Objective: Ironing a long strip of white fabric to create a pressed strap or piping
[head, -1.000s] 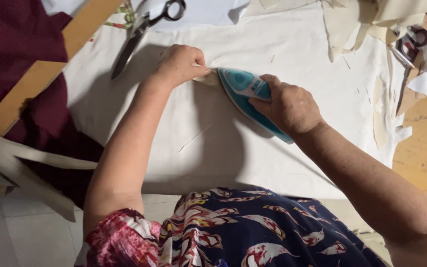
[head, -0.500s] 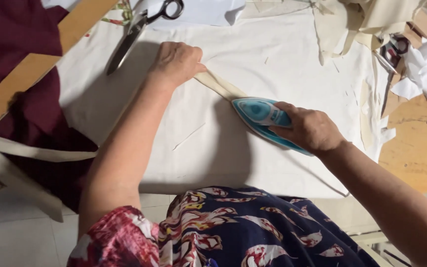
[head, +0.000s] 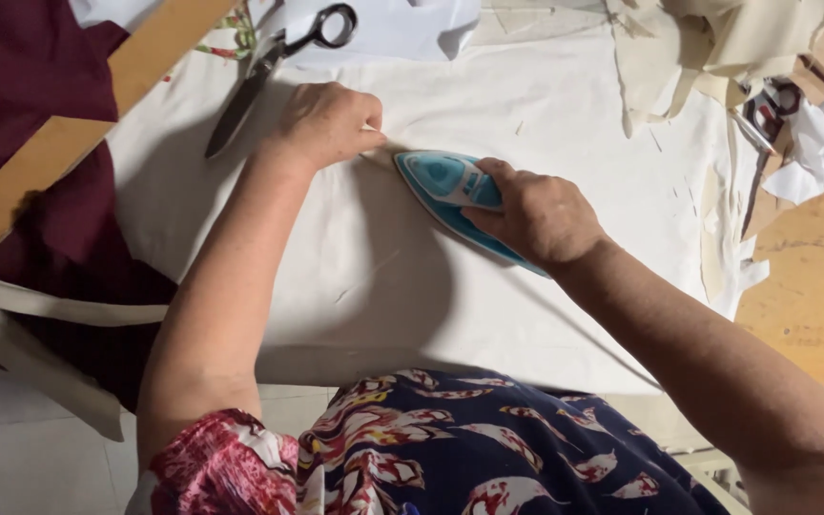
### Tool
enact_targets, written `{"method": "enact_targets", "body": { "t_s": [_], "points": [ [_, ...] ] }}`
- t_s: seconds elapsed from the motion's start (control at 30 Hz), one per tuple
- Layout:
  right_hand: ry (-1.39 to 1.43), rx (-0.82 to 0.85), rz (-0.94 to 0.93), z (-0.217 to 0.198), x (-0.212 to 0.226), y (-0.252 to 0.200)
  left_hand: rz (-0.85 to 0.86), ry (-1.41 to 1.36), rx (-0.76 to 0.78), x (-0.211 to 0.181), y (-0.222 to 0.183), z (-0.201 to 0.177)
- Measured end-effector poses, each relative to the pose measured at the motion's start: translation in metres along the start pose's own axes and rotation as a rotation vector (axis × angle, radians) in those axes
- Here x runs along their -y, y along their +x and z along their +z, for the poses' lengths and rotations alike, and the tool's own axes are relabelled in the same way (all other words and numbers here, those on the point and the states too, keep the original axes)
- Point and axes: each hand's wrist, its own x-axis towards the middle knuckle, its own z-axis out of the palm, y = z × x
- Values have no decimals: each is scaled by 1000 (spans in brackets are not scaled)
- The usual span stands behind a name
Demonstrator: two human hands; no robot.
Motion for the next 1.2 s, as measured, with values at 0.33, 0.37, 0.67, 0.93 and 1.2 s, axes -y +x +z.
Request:
{"method": "enact_targets", "body": {
  "t_s": [0.33, 0.37, 0.67, 0.93, 1.2],
  "points": [
    [73, -40, 61, -20, 34, 47, 100, 110, -861, -65, -46, -20],
    [92, -43, 68, -21, 36, 49, 66, -165, -895, -79, -53, -15],
    [115, 16, 17, -6, -7, -15, 67, -314, -909, -60, -55, 82],
    [41, 234, 254, 18, -113, -166, 45, 117, -819, -71, -69, 66],
    [-83, 64, 169, 50, -146, -189, 44, 164, -812, -73, -67, 69]
  ]
}}
